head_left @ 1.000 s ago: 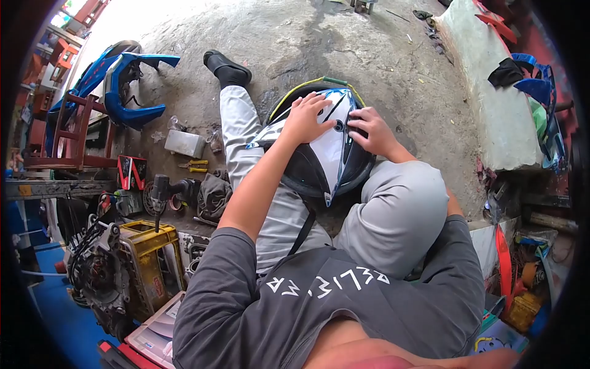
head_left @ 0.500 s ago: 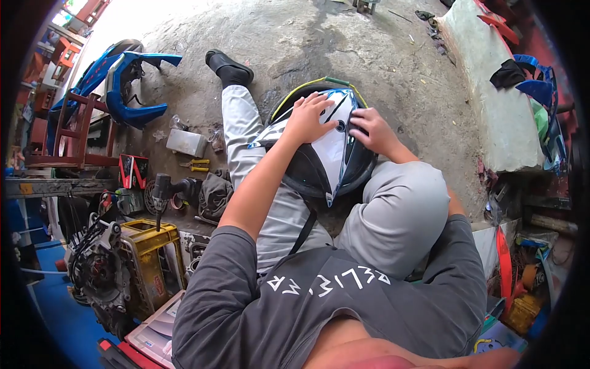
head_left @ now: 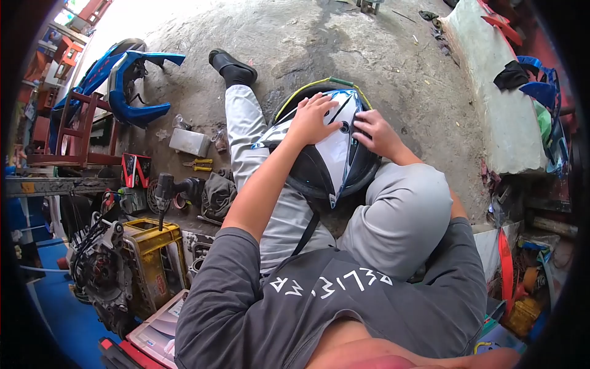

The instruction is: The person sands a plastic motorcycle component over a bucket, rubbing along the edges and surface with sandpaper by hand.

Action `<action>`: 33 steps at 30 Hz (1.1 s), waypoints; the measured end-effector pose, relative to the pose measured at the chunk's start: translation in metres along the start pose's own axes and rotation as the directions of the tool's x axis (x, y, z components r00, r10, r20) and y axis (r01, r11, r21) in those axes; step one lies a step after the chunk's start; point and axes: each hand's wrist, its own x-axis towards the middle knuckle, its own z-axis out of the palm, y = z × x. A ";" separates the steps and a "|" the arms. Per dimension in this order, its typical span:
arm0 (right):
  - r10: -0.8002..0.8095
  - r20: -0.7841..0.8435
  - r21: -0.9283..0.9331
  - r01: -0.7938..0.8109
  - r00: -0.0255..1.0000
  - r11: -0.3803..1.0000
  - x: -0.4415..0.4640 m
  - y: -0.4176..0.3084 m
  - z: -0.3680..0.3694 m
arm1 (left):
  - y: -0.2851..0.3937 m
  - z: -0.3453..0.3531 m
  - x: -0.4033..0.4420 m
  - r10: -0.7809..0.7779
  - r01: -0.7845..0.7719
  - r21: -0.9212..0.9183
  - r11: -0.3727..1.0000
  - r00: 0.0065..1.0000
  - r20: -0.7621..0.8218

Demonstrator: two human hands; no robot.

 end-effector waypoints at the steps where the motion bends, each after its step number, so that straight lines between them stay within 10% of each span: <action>1: -0.031 0.024 0.002 0.031 0.999 1.000 -0.003 -0.005 -0.002 | 0.000 0.000 0.000 0.001 -0.001 -0.002 1.000 1.000 -0.002; 33: -0.062 0.021 -0.070 0.063 0.998 0.996 -0.009 -0.004 -0.008 | 0.005 -0.005 0.000 -0.012 0.012 0.009 1.000 1.000 0.023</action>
